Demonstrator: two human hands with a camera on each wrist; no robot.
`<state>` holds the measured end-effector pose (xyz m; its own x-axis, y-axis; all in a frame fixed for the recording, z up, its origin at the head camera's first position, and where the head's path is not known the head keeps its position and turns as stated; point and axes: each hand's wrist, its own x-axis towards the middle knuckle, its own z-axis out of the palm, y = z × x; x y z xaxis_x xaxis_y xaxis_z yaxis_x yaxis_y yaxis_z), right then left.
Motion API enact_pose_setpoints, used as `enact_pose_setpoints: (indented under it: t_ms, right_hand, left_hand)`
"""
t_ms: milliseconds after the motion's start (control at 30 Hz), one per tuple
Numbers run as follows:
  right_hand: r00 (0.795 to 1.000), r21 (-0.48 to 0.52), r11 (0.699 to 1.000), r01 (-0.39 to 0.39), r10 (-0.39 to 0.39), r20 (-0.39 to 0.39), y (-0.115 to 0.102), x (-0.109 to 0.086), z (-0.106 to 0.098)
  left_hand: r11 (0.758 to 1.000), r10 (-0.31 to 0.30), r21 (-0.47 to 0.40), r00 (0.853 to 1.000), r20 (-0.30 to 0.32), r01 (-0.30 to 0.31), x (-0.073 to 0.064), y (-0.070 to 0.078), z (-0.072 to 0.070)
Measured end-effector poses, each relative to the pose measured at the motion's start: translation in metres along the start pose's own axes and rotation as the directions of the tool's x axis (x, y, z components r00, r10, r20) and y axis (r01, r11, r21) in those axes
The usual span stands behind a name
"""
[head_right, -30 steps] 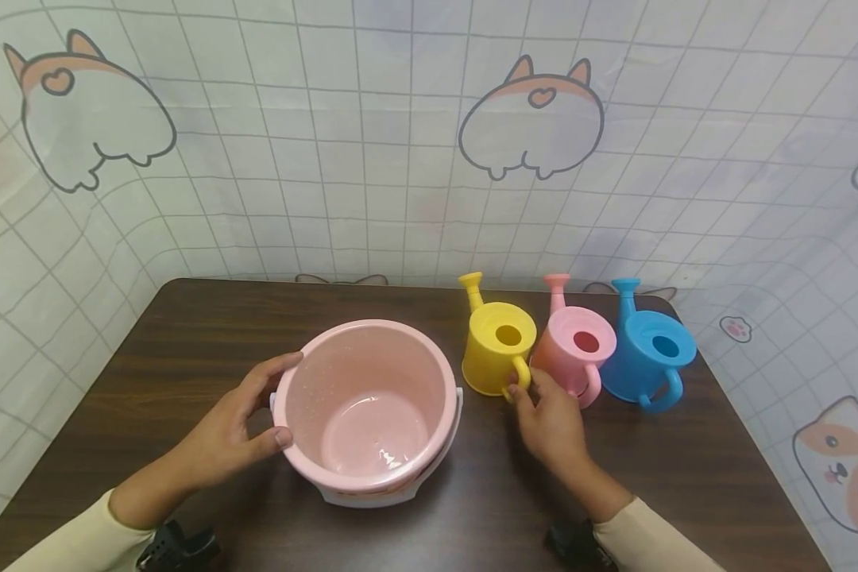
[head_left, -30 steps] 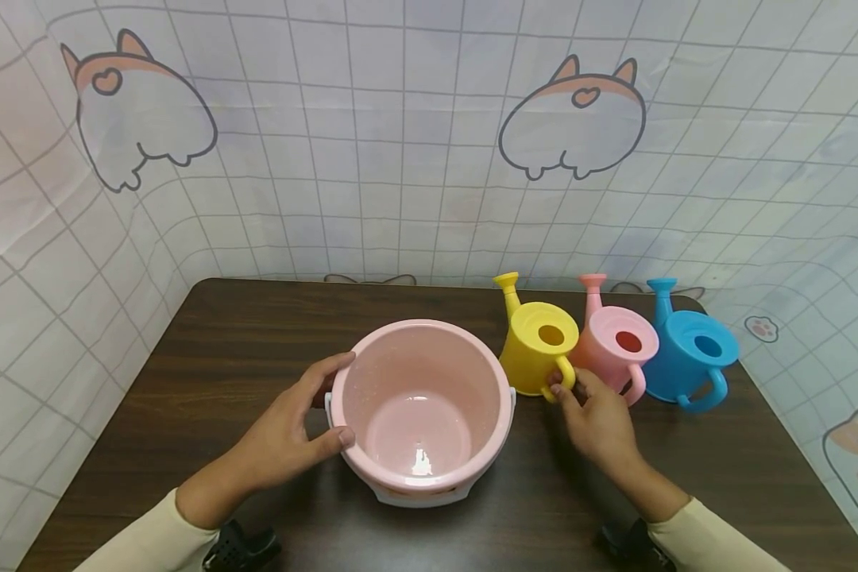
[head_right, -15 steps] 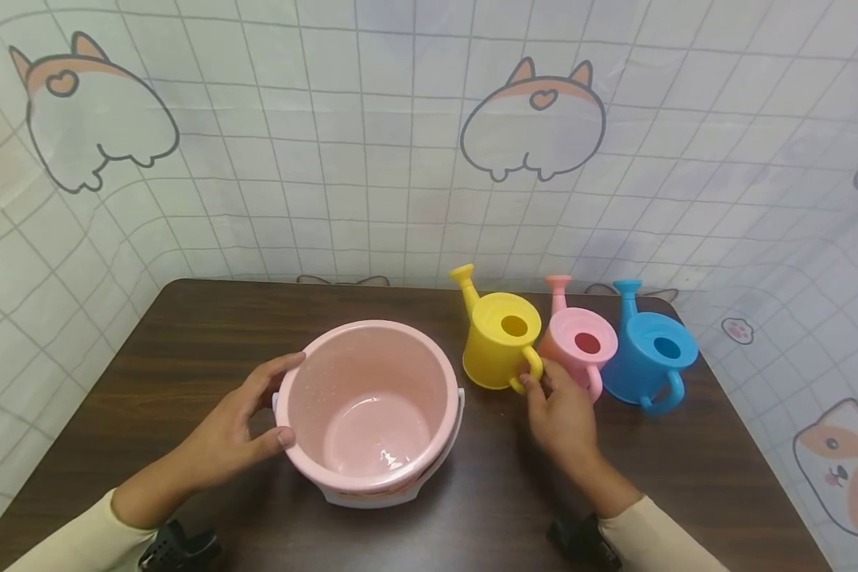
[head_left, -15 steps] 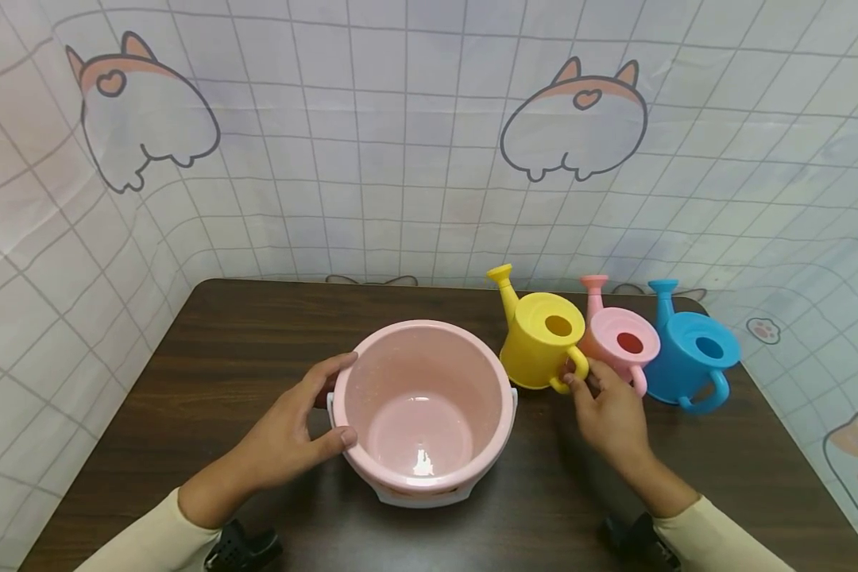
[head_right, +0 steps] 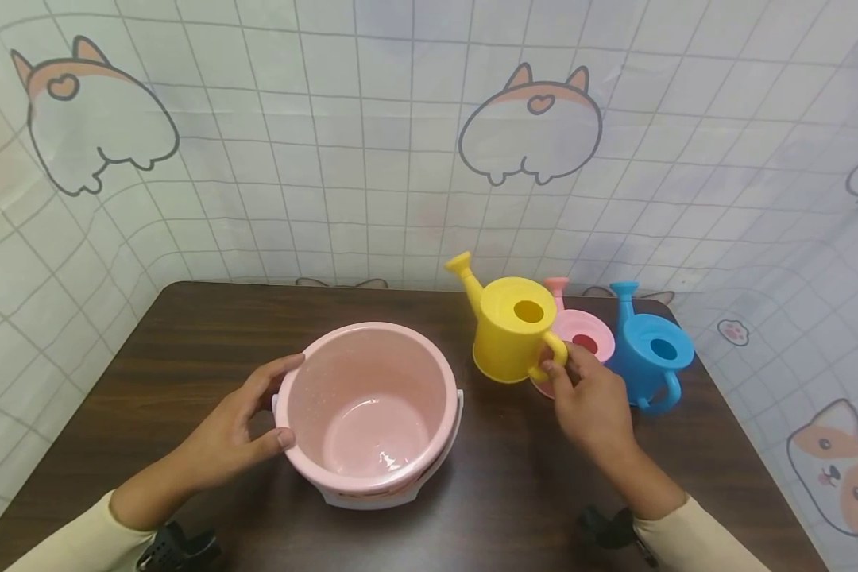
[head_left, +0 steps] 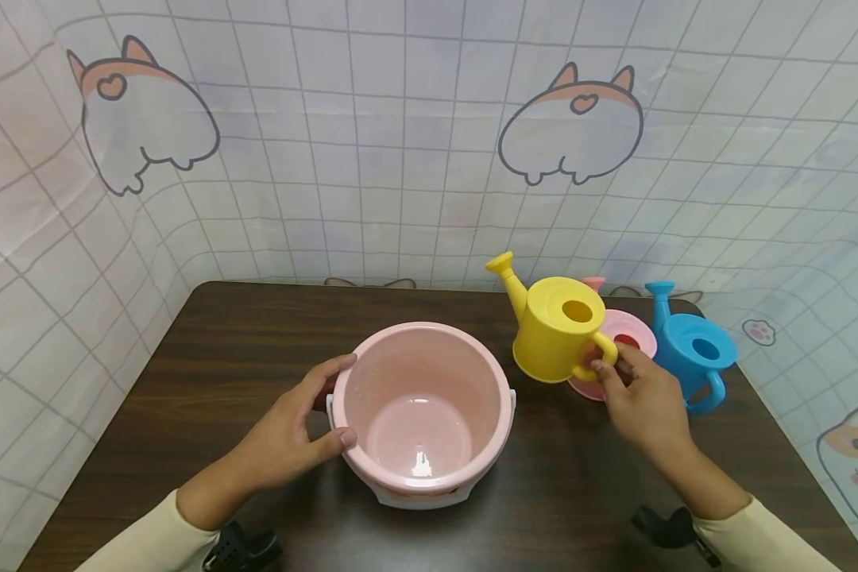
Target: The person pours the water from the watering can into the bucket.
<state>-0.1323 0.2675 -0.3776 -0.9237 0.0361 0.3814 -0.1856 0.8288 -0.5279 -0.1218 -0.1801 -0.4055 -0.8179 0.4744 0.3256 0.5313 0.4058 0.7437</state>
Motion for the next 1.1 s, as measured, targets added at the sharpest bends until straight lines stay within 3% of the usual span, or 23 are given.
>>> enact_pose_setpoints:
  t_ms: [233,567,867,1100]
  right_hand:
    - [0.999,0.016,0.999,-0.036,0.035,0.032,-0.005,0.003,-0.023]
    - [0.998,-0.065,0.997,0.041,-0.044,-0.034,-0.006,0.005,-0.045]
    - [0.999,-0.053,0.998,0.035,-0.035,-0.007,-0.009,0.004,-0.059]
    - [0.997,-0.015,0.997,0.074,-0.074,-0.005,-0.013,0.005,-0.069]
  left_hand:
    - [1.0,0.013,-0.014,1.0,0.006,-0.012,0.001,0.001,-0.001]
    - [1.0,0.003,-0.012,1.0,0.01,-0.003,0.001,0.001,-0.002]
    - [1.0,0.005,-0.023,1.0,0.008,-0.005,0.0,0.0,-0.001]
    - [0.999,0.031,-0.026,0.999,-0.006,-0.032,-0.001,-0.001,-0.001]
